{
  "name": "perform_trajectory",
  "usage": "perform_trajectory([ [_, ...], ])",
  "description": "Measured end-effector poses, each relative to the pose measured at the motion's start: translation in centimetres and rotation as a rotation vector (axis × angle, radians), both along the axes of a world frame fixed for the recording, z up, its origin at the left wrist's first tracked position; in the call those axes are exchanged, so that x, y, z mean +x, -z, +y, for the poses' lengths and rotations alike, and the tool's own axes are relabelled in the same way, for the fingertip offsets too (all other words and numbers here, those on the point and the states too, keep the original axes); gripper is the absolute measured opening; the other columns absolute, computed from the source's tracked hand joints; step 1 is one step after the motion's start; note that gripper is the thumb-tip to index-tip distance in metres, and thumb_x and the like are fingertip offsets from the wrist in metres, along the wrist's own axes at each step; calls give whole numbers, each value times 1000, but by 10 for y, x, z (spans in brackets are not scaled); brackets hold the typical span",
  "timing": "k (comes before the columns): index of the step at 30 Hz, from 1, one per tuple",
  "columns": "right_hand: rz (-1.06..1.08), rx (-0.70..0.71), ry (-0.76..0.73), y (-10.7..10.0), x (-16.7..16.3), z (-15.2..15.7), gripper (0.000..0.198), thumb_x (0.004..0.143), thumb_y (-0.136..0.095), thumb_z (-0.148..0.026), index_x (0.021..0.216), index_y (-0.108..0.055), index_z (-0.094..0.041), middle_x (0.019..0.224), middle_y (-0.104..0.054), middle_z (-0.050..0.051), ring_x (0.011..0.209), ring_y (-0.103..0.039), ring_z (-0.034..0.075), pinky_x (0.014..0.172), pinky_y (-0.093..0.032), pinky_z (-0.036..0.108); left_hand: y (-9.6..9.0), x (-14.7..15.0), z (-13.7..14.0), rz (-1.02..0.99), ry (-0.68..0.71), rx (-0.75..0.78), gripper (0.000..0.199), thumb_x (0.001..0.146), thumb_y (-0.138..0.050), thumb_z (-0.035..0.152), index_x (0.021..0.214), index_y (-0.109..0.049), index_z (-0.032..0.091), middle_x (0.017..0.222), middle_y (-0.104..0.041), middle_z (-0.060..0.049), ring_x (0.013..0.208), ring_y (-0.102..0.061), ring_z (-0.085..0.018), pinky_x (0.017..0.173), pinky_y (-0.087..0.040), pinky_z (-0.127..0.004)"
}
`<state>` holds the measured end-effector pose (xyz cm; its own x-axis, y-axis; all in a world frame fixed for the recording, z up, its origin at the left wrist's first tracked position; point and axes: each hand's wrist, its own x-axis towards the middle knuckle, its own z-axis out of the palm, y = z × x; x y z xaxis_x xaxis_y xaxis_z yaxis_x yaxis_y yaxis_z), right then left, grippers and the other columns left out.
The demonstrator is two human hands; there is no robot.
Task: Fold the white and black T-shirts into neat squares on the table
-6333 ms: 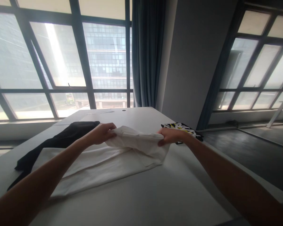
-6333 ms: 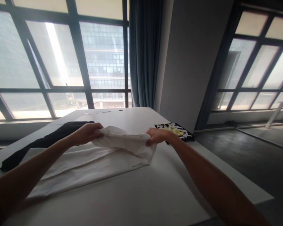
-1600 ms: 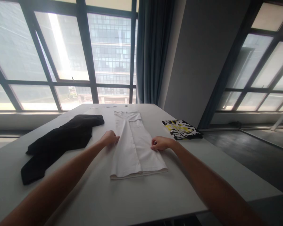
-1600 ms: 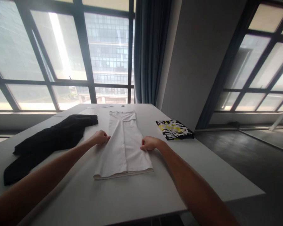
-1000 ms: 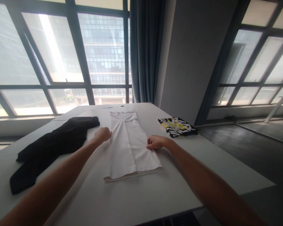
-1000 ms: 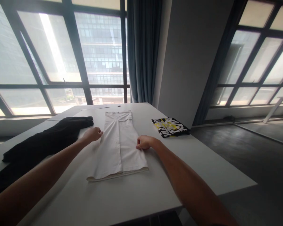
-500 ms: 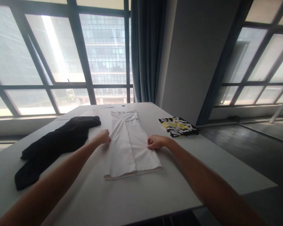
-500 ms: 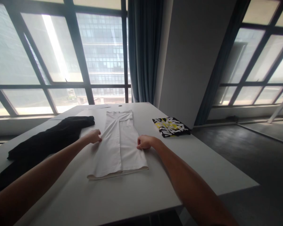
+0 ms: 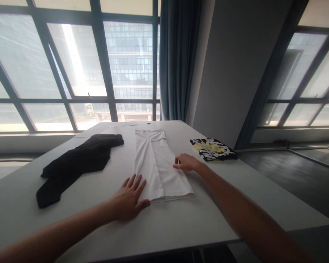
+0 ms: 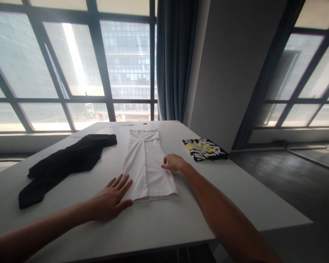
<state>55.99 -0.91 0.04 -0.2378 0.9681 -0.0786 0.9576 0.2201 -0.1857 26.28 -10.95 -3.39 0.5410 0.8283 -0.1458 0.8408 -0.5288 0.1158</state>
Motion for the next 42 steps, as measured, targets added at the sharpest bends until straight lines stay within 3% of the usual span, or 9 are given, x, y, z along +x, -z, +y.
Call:
perform_trajectory([
  [3, 74, 166, -45, 4, -15, -3, 22, 87, -64, -36, 101, -70, -20, 95, -72, 6, 84, -65, 18, 73, -44, 25, -12, -4, -6, -47, 0, 48, 71, 93, -34, 68, 142, -53, 20, 153, -43, -17, 142, -38, -36, 114, -30, -49],
  [6, 187, 136, -274, 10, -33, -9, 27, 80, -68, -19, 107, -71, -20, 98, -71, 4, 79, -63, 14, 72, -44, 22, -21, -10, 17, -214, -36, 54, 47, 96, -38, 52, 109, -71, 21, 119, -69, -13, 105, -67, -27, 94, -48, -38],
  [10, 227, 67, -477, 15, -50, -20, 41, 75, -68, -8, 112, -72, -22, 103, -68, 4, 73, -61, 11, 71, -45, 21, -23, -17, 56, -283, -250, 92, 35, 84, -57, 42, 106, -68, 17, 105, -71, -11, 90, -68, -24, 80, -50, -32],
  [14, 262, 59, -520, 15, -55, -26, 31, 77, -70, -14, 106, -76, -22, 92, -69, 2, 67, -58, 10, 67, -44, 21, -20, -19, 66, -271, -315, -88, 44, 78, -63, 48, 109, -63, 16, 93, -74, -7, 83, -68, -23, 72, -49, -28],
  [19, 549, -63, -456, 21, -63, -28, 22, 84, -60, -20, 96, -77, -14, 67, -67, 0, 58, -59, 10, 62, -46, 21, -25, -16, 41, -274, -303, -66, 59, 81, -59, 46, 131, -50, 15, 95, -72, -7, 86, -67, -24, 73, -48, -31],
  [24, 976, -1, -326, 20, -78, -29, 35, 87, -56, -36, 111, -71, -14, 78, -69, 3, 67, -67, 16, 61, -51, 25, -28, 1, 2, -327, -185, 112, 94, 75, -60, 69, 150, -33, 18, 130, -58, -18, 107, -62, -33, 86, -49, -40],
  [29, 1163, -59, -436, 14, -80, -28, 49, 83, -63, -41, 128, -62, -20, 110, -68, 5, 79, -64, 14, 61, -54, 24, -27, 16, -12, -156, -206, 219, 79, 86, -57, 27, 154, -18, 16, 128, -60, -19, 110, -63, -31, 86, -50, -38],
  [38, 1118, -108, -277, 23, -72, -18, 36, 66, -59, -15, 99, -72, -13, 70, -67, -1, 56, -58, 9, 52, -47, 20, -36, 8, -34, 127, -247, 160, 30, 83, -43, 5, 103, -64, 15, 101, -71, -15, 87, -71, -29, 71, -51, -36],
  [42, 955, -356, -307, 24, -59, -12, 30, 58, -56, -12, 84, -71, -12, 56, -64, -2, 50, -60, 10, 49, -45, 19, -36, 5, -43, 75, -229, 88, 27, 81, -50, 12, 94, -73, 17, 95, -74, -13, 88, -71, -27, 74, -50, -34],
])
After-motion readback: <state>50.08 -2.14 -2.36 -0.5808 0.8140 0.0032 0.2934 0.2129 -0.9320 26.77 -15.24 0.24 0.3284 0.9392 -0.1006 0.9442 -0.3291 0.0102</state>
